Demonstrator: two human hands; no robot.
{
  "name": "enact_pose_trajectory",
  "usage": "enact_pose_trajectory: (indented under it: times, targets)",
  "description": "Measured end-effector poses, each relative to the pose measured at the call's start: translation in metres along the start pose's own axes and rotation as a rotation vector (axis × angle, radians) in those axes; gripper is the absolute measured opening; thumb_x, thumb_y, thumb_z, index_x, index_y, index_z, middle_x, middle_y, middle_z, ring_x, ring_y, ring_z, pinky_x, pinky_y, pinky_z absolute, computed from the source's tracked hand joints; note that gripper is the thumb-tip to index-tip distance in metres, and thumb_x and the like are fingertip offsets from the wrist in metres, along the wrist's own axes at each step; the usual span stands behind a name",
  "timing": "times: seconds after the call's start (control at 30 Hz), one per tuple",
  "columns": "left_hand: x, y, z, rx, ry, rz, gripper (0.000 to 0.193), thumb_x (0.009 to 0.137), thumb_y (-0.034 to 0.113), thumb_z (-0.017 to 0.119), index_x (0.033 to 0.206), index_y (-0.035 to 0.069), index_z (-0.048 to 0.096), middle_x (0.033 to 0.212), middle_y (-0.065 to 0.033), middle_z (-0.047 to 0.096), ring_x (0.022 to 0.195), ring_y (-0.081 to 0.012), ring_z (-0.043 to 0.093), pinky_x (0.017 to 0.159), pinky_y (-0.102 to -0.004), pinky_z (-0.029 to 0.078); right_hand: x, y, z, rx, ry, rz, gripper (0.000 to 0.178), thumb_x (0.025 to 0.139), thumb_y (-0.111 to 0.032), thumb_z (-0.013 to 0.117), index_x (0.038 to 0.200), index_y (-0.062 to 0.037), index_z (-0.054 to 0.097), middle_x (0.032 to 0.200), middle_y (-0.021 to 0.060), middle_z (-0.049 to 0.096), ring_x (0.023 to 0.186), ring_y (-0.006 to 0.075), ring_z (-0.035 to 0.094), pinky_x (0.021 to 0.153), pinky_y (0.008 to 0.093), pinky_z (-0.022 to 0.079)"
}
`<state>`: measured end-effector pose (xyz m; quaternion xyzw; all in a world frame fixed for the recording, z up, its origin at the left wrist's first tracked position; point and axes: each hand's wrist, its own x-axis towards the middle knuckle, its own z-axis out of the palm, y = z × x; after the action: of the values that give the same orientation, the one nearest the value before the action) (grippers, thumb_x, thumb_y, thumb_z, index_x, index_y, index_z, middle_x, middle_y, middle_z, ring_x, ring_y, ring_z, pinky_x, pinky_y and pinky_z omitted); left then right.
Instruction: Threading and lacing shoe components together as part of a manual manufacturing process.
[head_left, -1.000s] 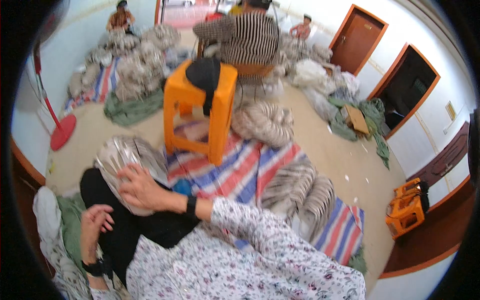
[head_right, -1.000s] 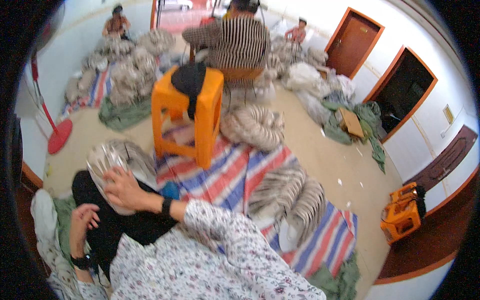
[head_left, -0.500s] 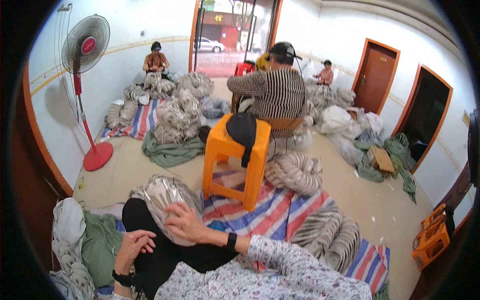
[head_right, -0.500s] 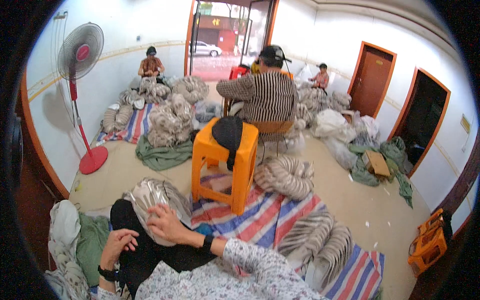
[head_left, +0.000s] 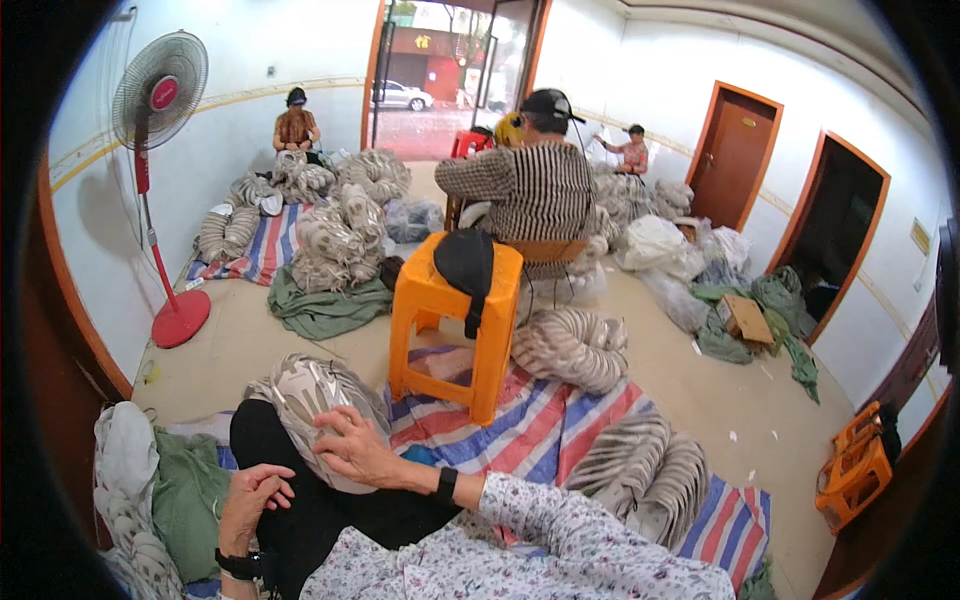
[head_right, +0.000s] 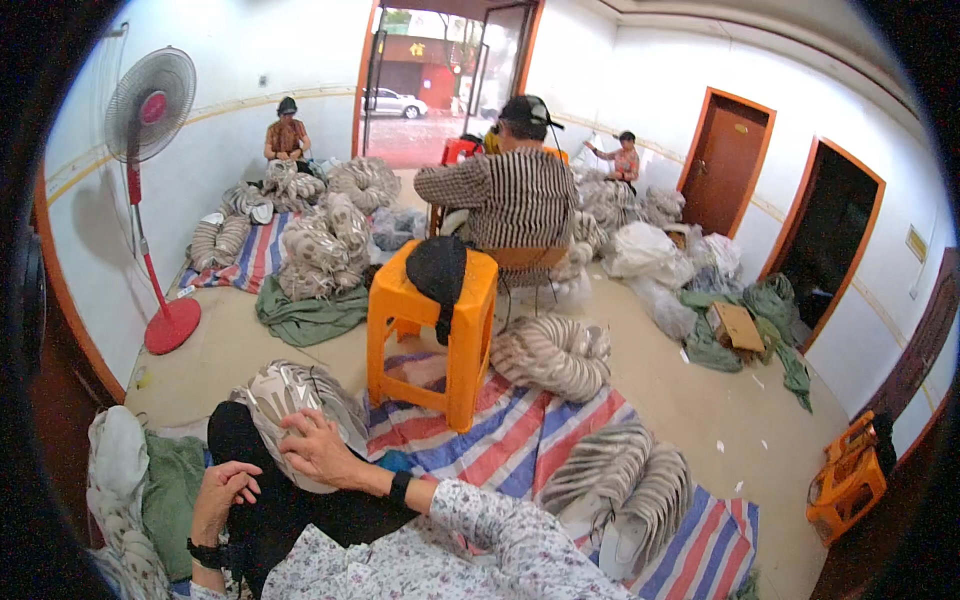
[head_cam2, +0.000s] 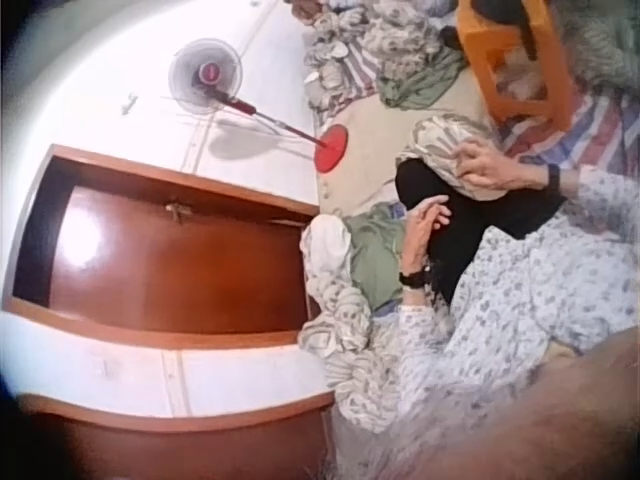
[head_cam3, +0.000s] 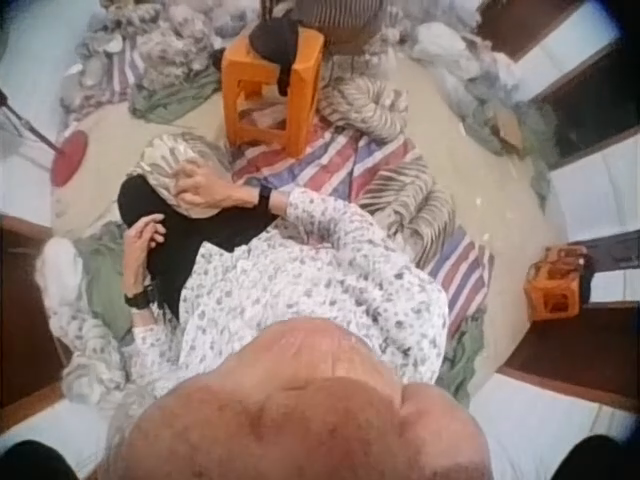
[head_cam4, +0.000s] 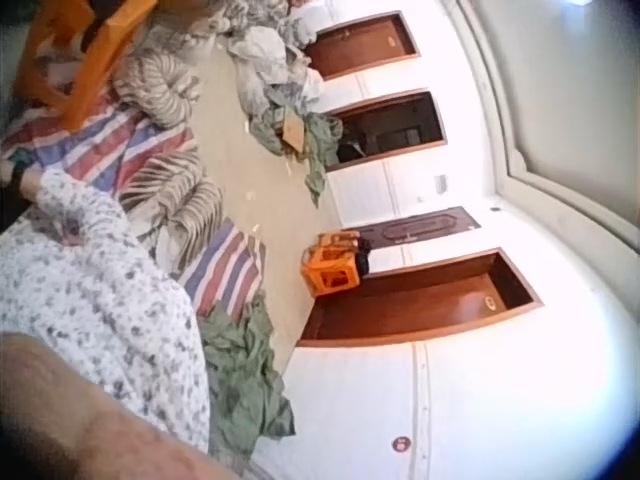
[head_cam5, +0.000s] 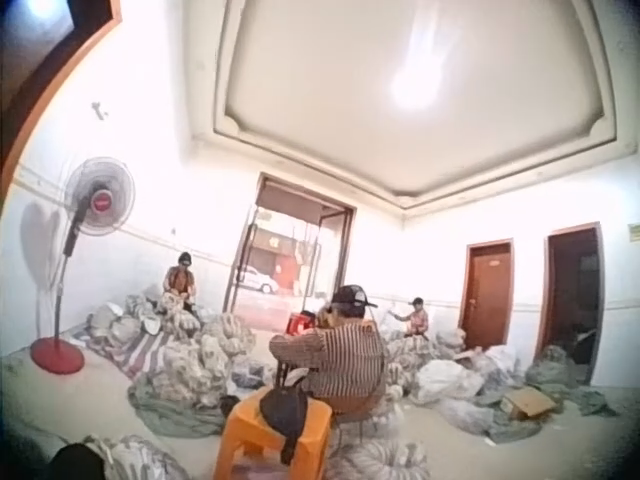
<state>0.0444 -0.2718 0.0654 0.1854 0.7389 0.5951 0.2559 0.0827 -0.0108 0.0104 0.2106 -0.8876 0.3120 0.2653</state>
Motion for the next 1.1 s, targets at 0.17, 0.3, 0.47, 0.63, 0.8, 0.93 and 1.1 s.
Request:
enact_pose_trajectory:
  times: [0.17, 0.3, 0.47, 0.63, 0.8, 0.93, 1.1]
  targets:
    - [-0.008, 0.008, -0.007, 0.080, -0.006, 0.053, 0.023, 0.095, 0.015, 0.056, 0.104, 0.001, 0.071, 0.080, -0.0046, 0.071, 0.063, -0.0087, 0.065, 0.055, -0.0190, 0.046, -0.033, -0.010, 0.017, 0.022, 0.082, 0.004, 0.018, 0.087, -0.024, 0.064, 0.100, -0.0134, 0.070, 0.132, 0.0098, 0.051, 0.129, 0.0396, 0.040, 0.098, 0.0558, 0.039]
    - [0.008, 0.000, 0.002, -0.039, -0.023, -0.016, 0.022, 0.096, 0.013, 0.058, 0.108, 0.000, 0.072, 0.081, -0.0041, 0.071, 0.063, -0.0076, 0.064, 0.054, -0.0167, 0.046, -0.007, 0.013, 0.004, -0.003, 0.084, -0.016, 0.018, 0.087, -0.024, 0.064, 0.101, -0.0137, 0.070, 0.134, 0.0099, 0.051, 0.131, 0.0400, 0.038, 0.101, 0.0568, 0.037]
    - [0.002, 0.006, 0.001, -0.021, -0.058, -0.027, 0.024, 0.099, 0.016, 0.058, 0.113, 0.001, 0.070, 0.084, -0.0047, 0.071, 0.066, -0.0071, 0.065, 0.056, -0.0155, 0.045, -0.008, 0.002, 0.000, 0.019, 0.017, 0.014, 0.017, 0.086, -0.021, 0.063, 0.101, -0.0149, 0.070, 0.135, 0.0070, 0.050, 0.131, 0.0383, 0.038, 0.099, 0.0554, 0.038]
    - [0.001, 0.007, 0.005, -0.020, -0.020, 0.010, 0.023, 0.098, 0.016, 0.058, 0.109, 0.000, 0.070, 0.082, -0.0041, 0.070, 0.064, -0.0068, 0.064, 0.054, -0.0158, 0.044, -0.005, 0.003, -0.008, 0.038, 0.043, -0.003, 0.017, 0.087, -0.022, 0.063, 0.099, -0.0132, 0.071, 0.132, 0.0080, 0.050, 0.130, 0.0385, 0.038, 0.096, 0.0568, 0.038]
    - [0.002, 0.003, 0.000, -0.019, -0.026, -0.017, 0.024, 0.099, 0.016, 0.057, 0.112, 0.001, 0.070, 0.085, -0.0050, 0.071, 0.067, -0.0075, 0.065, 0.056, -0.0157, 0.045, -0.002, 0.006, 0.000, 0.032, 0.024, -0.011, 0.018, 0.088, -0.022, 0.063, 0.102, -0.0146, 0.069, 0.135, 0.0072, 0.049, 0.132, 0.0394, 0.037, 0.098, 0.0580, 0.036]
    - [0.002, 0.005, -0.001, -0.016, -0.017, -0.004, 0.024, 0.099, 0.016, 0.058, 0.112, 0.001, 0.070, 0.084, -0.0052, 0.072, 0.067, -0.0075, 0.066, 0.057, -0.0159, 0.046, -0.004, 0.006, -0.001, 0.038, 0.014, 0.001, 0.018, 0.088, -0.023, 0.063, 0.104, -0.0152, 0.068, 0.137, 0.0068, 0.048, 0.133, 0.0404, 0.036, 0.099, 0.0591, 0.036]
    - [0.002, 0.003, -0.002, -0.041, -0.016, -0.029, 0.023, 0.098, 0.016, 0.058, 0.112, 0.001, 0.070, 0.084, -0.0053, 0.072, 0.067, -0.0078, 0.066, 0.057, -0.0161, 0.046, -0.004, 0.006, -0.001, 0.030, 0.001, -0.004, 0.019, 0.088, -0.023, 0.063, 0.104, -0.0152, 0.069, 0.137, 0.0073, 0.048, 0.134, 0.0402, 0.035, 0.099, 0.0590, 0.036]
